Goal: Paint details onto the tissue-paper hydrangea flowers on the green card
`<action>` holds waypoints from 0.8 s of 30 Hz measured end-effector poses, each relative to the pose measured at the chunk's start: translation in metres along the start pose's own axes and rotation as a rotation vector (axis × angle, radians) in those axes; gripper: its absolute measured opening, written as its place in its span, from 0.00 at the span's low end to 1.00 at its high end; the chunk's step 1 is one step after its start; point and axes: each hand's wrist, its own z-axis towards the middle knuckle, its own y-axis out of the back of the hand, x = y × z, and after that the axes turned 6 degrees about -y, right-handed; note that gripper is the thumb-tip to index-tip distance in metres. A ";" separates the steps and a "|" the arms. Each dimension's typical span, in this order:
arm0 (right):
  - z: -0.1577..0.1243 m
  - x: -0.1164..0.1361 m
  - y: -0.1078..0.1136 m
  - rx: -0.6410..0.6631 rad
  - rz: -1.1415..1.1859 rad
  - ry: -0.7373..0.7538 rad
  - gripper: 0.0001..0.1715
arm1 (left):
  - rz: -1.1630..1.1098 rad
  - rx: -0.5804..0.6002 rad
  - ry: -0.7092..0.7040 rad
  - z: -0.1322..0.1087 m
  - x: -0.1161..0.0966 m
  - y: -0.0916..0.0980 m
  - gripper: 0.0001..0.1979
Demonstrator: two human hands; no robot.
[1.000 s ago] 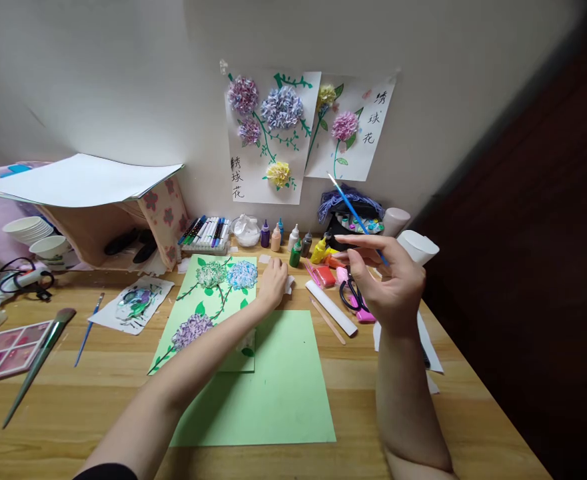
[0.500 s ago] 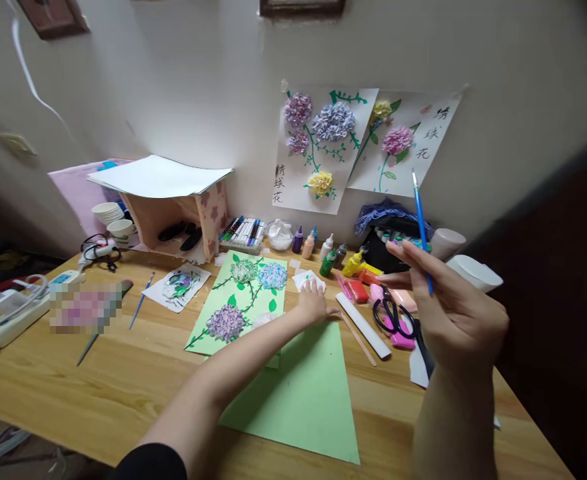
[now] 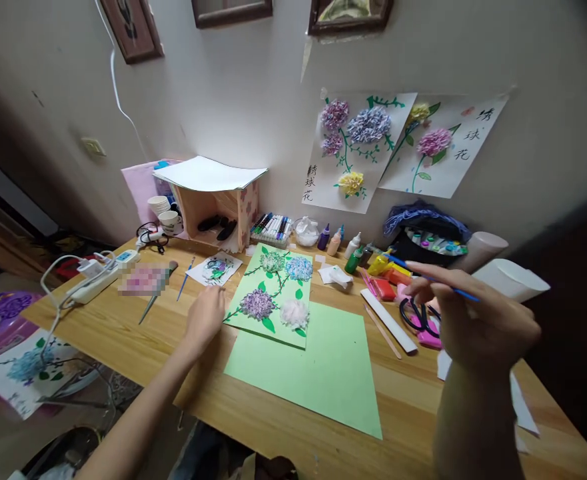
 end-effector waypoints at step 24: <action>0.003 -0.021 -0.026 0.081 -0.025 0.009 0.19 | -0.516 0.164 0.289 0.038 0.028 -0.063 0.08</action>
